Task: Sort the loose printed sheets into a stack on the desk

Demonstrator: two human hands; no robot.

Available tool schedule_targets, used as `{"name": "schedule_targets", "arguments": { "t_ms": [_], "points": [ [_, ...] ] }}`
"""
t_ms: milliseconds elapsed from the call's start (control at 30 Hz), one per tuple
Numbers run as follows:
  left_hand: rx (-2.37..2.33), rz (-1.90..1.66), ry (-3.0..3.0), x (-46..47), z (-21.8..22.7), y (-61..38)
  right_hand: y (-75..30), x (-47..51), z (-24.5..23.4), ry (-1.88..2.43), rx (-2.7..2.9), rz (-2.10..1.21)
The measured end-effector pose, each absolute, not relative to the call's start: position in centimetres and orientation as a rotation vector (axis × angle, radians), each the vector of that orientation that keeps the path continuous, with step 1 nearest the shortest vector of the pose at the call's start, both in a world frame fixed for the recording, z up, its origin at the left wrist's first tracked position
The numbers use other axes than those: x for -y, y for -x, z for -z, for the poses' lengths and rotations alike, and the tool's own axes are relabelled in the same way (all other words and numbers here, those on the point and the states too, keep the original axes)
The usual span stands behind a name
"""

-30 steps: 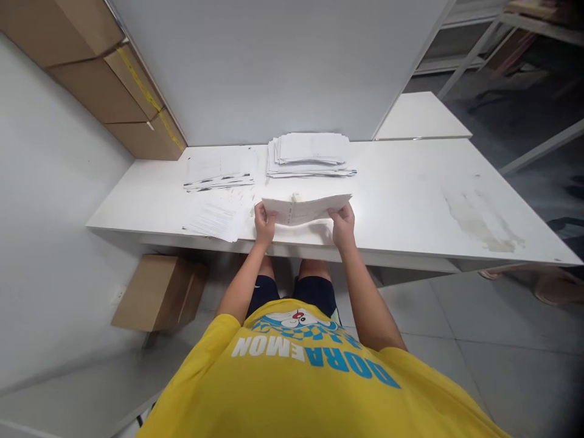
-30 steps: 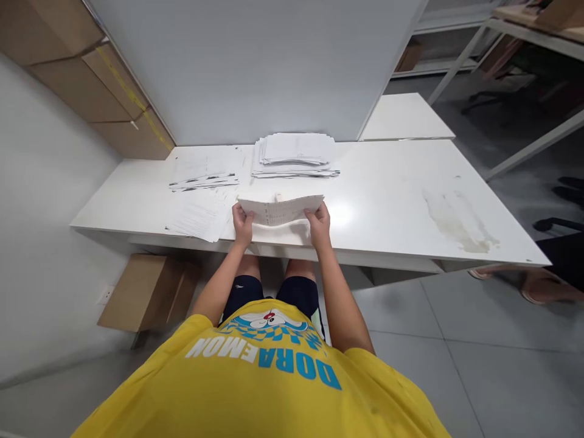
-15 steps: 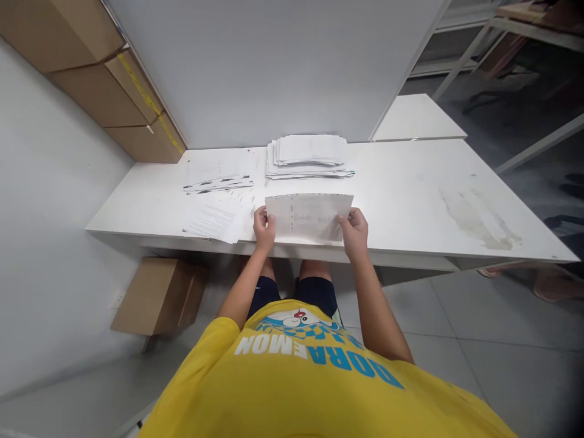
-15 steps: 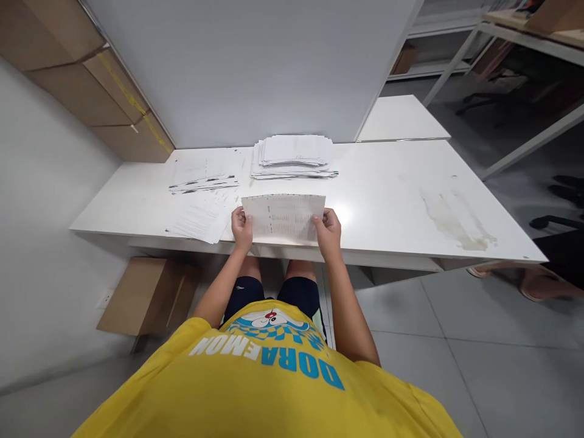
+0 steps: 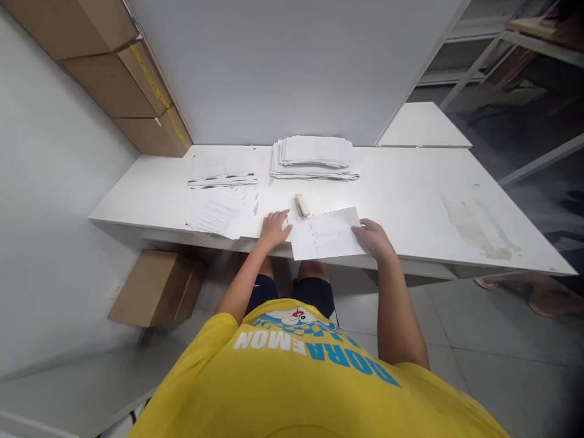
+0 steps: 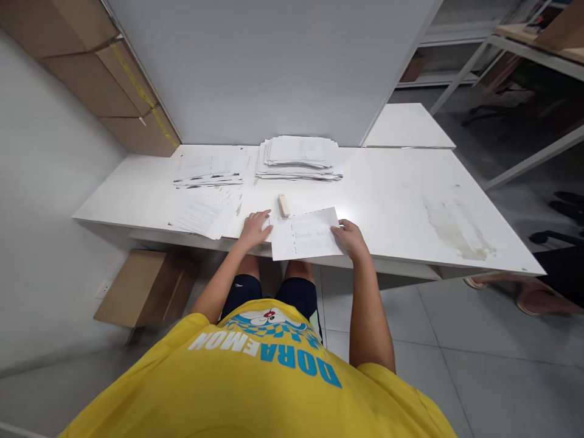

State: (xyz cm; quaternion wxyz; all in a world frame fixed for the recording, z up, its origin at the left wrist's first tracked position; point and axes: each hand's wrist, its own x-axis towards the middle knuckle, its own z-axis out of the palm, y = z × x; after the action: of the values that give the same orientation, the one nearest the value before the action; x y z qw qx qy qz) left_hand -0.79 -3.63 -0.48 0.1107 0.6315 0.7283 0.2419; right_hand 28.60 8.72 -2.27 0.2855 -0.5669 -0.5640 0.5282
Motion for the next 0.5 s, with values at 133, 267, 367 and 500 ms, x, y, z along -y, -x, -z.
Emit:
{"name": "schedule_targets", "arguments": {
  "t_ms": [133,267,367,500],
  "points": [
    [-2.028,-0.743,-2.034,3.2,0.1,0.1,-30.1,-10.5,2.3,1.513,1.490,-1.454],
    [-1.899,-0.751,-2.222,2.3,-0.5,-0.6,-31.2,-11.3,2.0,1.528,1.501,-1.438],
    [-1.942,-0.734,-2.222,1.7,-0.5,-0.8,-31.3,-11.1,1.9,1.494,1.499,-1.421],
    [-2.009,-0.762,-2.174,1.1,0.0,-0.9,-30.9,-10.7,1.8,1.411,1.551,-1.436]
  ]
}}
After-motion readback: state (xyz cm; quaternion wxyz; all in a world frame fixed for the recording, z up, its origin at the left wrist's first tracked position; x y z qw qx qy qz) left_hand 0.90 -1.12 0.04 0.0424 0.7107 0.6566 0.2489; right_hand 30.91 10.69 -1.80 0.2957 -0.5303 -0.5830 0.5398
